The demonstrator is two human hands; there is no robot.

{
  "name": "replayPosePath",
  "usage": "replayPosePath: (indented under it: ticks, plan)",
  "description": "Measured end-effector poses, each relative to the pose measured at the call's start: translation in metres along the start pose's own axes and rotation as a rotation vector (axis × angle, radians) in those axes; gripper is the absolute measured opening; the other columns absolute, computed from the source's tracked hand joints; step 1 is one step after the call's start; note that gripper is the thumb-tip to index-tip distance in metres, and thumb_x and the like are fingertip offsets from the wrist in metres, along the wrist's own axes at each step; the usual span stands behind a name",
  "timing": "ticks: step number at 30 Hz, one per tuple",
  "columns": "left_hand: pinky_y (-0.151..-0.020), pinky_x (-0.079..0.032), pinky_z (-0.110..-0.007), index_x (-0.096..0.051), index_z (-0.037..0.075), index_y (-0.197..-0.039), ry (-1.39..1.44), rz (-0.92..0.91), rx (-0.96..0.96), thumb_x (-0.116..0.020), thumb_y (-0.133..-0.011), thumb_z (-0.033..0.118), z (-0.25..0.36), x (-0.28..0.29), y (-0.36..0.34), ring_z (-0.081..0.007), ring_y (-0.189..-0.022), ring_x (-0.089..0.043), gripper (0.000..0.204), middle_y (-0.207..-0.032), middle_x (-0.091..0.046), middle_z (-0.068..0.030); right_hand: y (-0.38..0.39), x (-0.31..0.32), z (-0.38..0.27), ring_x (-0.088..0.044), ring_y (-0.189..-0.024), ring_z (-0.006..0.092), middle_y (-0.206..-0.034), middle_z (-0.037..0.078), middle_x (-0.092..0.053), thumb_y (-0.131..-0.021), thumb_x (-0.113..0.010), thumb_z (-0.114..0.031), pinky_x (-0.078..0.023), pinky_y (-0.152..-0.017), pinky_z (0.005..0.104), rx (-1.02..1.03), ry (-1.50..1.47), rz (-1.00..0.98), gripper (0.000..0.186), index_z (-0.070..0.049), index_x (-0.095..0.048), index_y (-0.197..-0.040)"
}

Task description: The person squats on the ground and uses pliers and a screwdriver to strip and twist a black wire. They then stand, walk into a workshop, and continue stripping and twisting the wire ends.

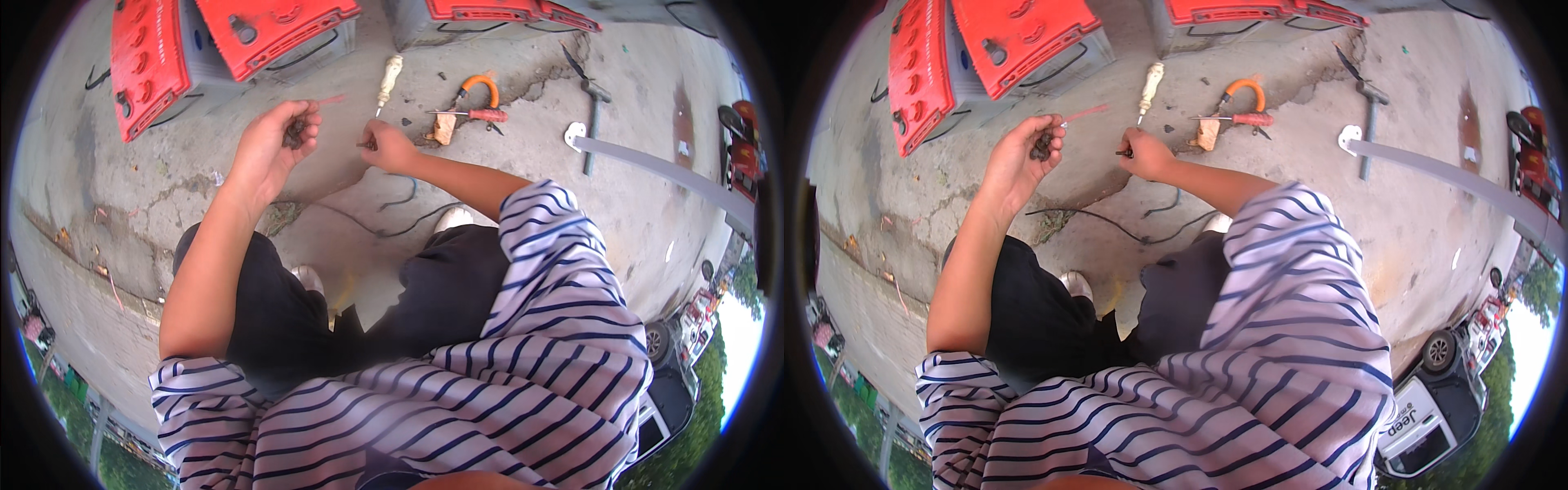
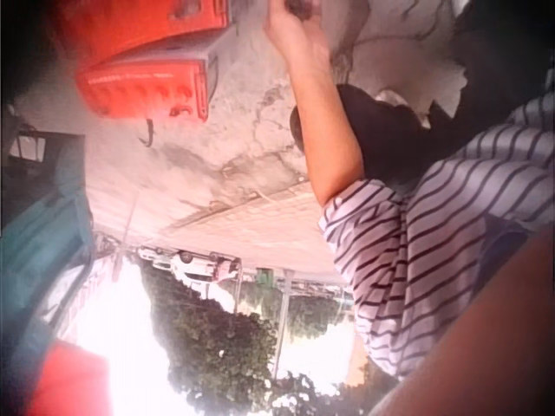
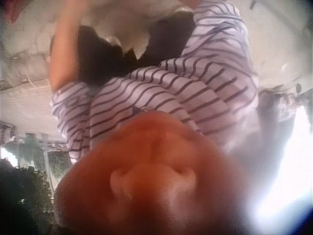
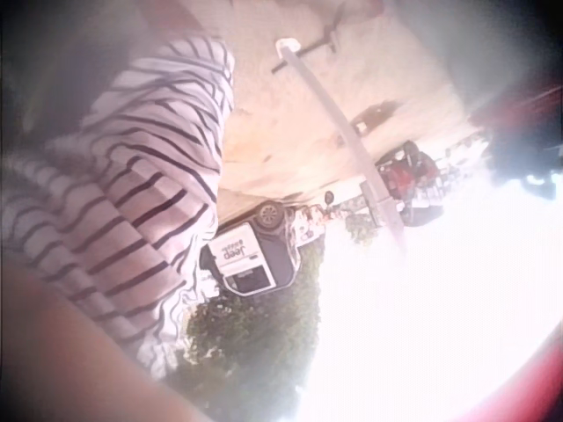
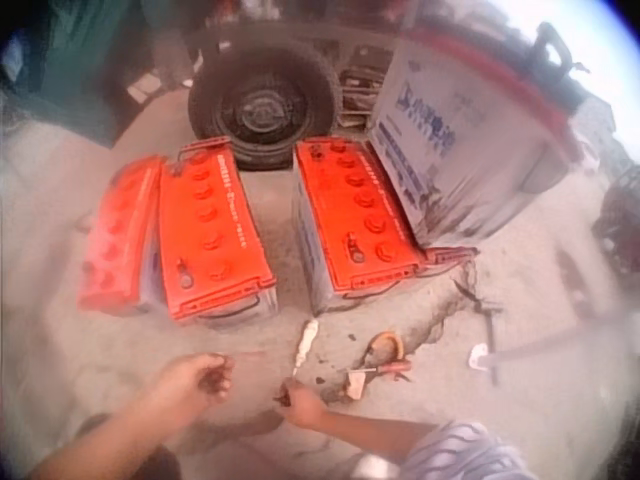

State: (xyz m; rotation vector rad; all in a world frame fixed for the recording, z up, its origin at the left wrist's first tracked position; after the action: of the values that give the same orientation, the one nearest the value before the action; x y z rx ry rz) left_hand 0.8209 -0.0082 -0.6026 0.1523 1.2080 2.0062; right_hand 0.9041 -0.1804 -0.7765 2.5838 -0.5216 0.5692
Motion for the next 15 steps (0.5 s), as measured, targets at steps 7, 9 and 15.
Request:
replayPosePath:
  ticks: [7,9,15]
  plan:
    - [-0.072,-0.050,-0.026,-0.060,0.002,-0.099,-0.178,-0.031,0.083,-0.056,-0.090,0.021,-0.024,-0.024,-0.017,-0.0116,-0.078,-0.056,0.021,-0.086,-0.059,-0.0036,0.038,0.067,-0.057,-0.055,-0.062,0.0092,-0.072,0.005,-0.059,-0.075,-0.070,-0.010,-0.046,-0.054,0.0267,-0.120,-0.486,0.268,0.021,0.001,-0.054,-0.084]
    - [-0.072,-0.051,-0.027,-0.058,0.003,-0.102,-0.110,-0.037,0.113,-0.056,-0.090,0.024,-0.034,-0.036,-0.019,-0.0122,-0.077,-0.056,0.025,-0.085,-0.058,-0.0038,0.047,0.075,-0.083,-0.054,-0.060,0.0065,-0.072,0.003,-0.058,-0.079,-0.069,-0.008,-0.044,-0.052,0.0243,-0.104,-0.512,0.267,0.018,-0.001,-0.054,-0.087]
    - [-0.060,-0.051,-0.024,-0.055,0.003,-0.102,0.107,-0.112,0.183,-0.056,-0.092,0.032,-0.029,-0.044,-0.023,-0.0136,-0.071,-0.056,0.030,-0.081,-0.055,-0.0056,0.049,0.103,-0.107,-0.054,-0.061,0.0076,-0.087,0.003,-0.060,-0.078,-0.075,-0.016,-0.044,-0.053,0.0233,0.352,-0.314,0.358,0.021,-0.006,-0.064,-0.092]
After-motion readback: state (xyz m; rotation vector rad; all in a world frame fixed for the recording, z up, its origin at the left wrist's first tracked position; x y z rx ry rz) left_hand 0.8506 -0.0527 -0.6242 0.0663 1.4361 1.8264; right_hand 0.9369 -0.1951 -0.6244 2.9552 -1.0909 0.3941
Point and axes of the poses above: each hand's wrist, its own y-axis away from the middle knuckle, its own x-axis out of the back of the hand, z = x × y, the point moved 4 cm from there along -y, towards the middle knuckle
